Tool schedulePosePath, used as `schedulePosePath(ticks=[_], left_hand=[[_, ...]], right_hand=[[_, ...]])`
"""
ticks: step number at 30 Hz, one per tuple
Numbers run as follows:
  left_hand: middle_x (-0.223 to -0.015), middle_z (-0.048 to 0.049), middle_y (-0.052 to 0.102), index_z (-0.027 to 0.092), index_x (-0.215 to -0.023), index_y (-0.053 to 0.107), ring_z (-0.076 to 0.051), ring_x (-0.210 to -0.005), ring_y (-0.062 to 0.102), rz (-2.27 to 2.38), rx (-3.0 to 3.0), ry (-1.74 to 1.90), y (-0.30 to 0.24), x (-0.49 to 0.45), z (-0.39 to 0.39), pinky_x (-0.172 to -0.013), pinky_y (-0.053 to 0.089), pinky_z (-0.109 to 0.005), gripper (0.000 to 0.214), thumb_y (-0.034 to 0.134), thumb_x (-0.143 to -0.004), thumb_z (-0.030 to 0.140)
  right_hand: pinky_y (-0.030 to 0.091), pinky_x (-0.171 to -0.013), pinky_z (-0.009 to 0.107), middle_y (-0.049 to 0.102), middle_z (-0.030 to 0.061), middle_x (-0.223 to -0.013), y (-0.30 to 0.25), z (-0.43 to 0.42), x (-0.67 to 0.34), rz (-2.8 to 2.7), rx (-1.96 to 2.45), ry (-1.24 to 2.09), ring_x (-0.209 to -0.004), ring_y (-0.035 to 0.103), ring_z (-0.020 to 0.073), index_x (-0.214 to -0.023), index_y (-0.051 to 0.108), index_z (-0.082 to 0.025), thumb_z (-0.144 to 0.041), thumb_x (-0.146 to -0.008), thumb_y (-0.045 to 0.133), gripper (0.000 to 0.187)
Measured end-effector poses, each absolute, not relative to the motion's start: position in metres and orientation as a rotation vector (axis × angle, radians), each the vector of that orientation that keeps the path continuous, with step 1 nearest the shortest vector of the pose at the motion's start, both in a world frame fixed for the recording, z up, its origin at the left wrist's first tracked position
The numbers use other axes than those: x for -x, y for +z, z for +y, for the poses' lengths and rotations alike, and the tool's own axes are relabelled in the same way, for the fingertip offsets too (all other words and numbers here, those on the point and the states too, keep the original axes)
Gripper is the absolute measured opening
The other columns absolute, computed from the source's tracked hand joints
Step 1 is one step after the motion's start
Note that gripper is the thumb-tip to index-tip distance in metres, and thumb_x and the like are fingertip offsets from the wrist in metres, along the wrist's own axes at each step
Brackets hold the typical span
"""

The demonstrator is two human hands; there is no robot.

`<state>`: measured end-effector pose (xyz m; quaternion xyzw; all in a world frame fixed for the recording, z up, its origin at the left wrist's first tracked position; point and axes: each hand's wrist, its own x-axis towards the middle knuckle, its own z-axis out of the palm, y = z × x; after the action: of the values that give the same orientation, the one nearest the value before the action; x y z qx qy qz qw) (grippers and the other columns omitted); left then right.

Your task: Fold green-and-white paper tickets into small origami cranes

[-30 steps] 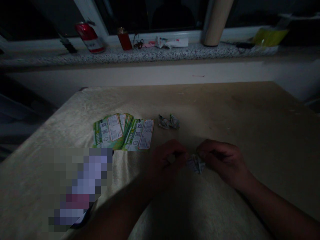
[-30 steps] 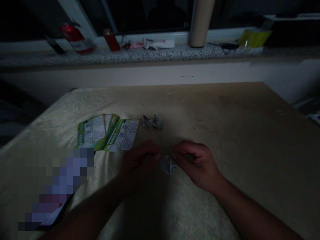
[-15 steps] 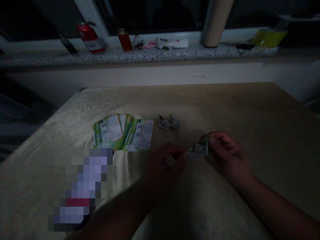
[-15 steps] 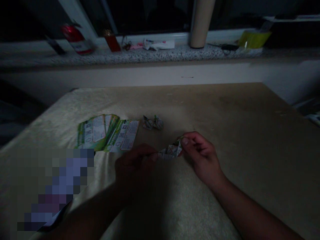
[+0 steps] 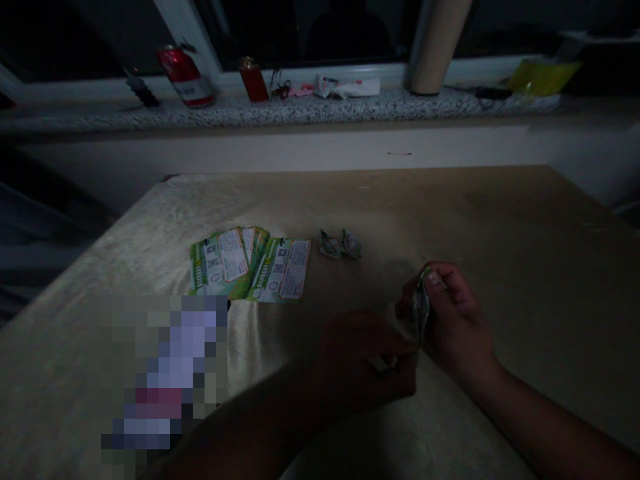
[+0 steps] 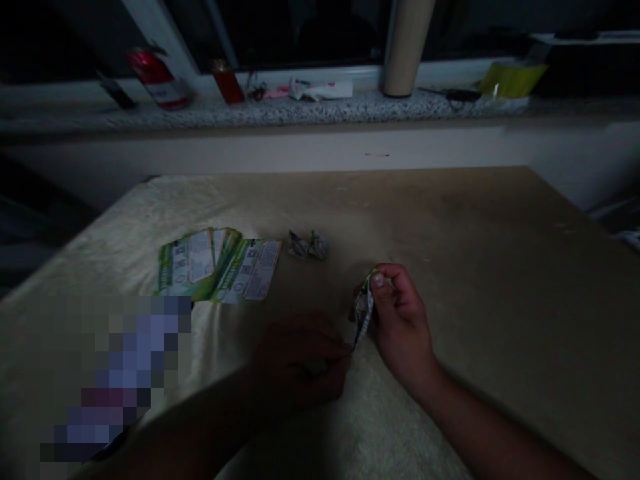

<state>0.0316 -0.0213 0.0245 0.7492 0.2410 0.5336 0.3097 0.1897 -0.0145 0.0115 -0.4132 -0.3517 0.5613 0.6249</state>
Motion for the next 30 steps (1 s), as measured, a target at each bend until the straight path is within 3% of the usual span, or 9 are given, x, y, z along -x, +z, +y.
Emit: schedulePosePath(ticks=[7, 17, 23, 26, 30], left_hand=[[-0.074, -0.0035, 0.073, 0.018, -0.082, 0.069, -0.015, -0.064, 0.066, 0.801, -1.764, 1.06, 0.024, -0.027, -0.022, -0.063, 0.054, -0.027, 0.01, 0.075, -0.08, 0.026], [-0.074, -0.0003, 0.067, 0.018, -0.085, 0.068, -0.014, -0.066, 0.059, 1.142, -1.561, 0.92, 0.02, -0.03, -0.019, -0.062, 0.047, -0.026, 0.022, 0.08, -0.073, 0.032], [-0.071, -0.0007, 0.069, 0.018, -0.082, 0.07, -0.014, -0.064, 0.061, 1.133, -1.567, 0.957, 0.021, -0.028, -0.018, -0.061, 0.048, -0.026, 0.012, 0.073, -0.08, 0.03], [-0.071, -0.0005, 0.069, 0.018, -0.084, 0.07, -0.014, -0.065, 0.061, 1.152, -1.591, 1.045, 0.02, -0.023, -0.015, -0.061, 0.048, -0.025, 0.011, 0.074, -0.079, 0.028], [-0.07, -0.0003, 0.068, 0.018, -0.082, 0.069, -0.014, -0.065, 0.06, 1.118, -1.586, 1.153, 0.015, -0.016, -0.011, -0.062, 0.05, -0.025, 0.009, 0.074, -0.079, 0.026]], right_hand=[[0.041, -0.041, 0.022, 0.054, -0.0062, -0.064, 0.008, -0.013, -0.197, -1.003, 1.131, 1.13, -0.047, 0.049, 0.0115, -0.099, 0.056, -0.027, -0.046, -0.097, 0.064, 0.021], [0.048, -0.053, 0.025, 0.062, -0.0001, -0.075, 0.011, -0.022, -0.196, -1.539, 1.215, 0.64, -0.06, 0.059, 0.0141, -0.097, 0.06, -0.024, -0.033, -0.103, 0.054, 0.013], [0.049, -0.05, 0.024, 0.065, 0.0008, -0.074, 0.015, -0.021, -0.195, -1.385, 1.128, 0.892, -0.06, 0.061, 0.0146, -0.099, 0.063, -0.024, -0.043, -0.1, 0.06, 0.018], [0.055, -0.058, 0.025, 0.071, 0.0029, -0.079, 0.019, -0.017, -0.199, -1.326, 1.018, 1.143, -0.069, 0.068, 0.0167, -0.103, 0.069, -0.025, -0.047, -0.093, 0.069, 0.024], [0.055, -0.059, 0.026, 0.067, 0.0013, -0.07, 0.021, -0.012, -0.203, -1.41, 0.974, 1.33, -0.064, 0.065, 0.0154, -0.081, 0.073, -0.021, -0.041, -0.088, 0.077, 0.021]])
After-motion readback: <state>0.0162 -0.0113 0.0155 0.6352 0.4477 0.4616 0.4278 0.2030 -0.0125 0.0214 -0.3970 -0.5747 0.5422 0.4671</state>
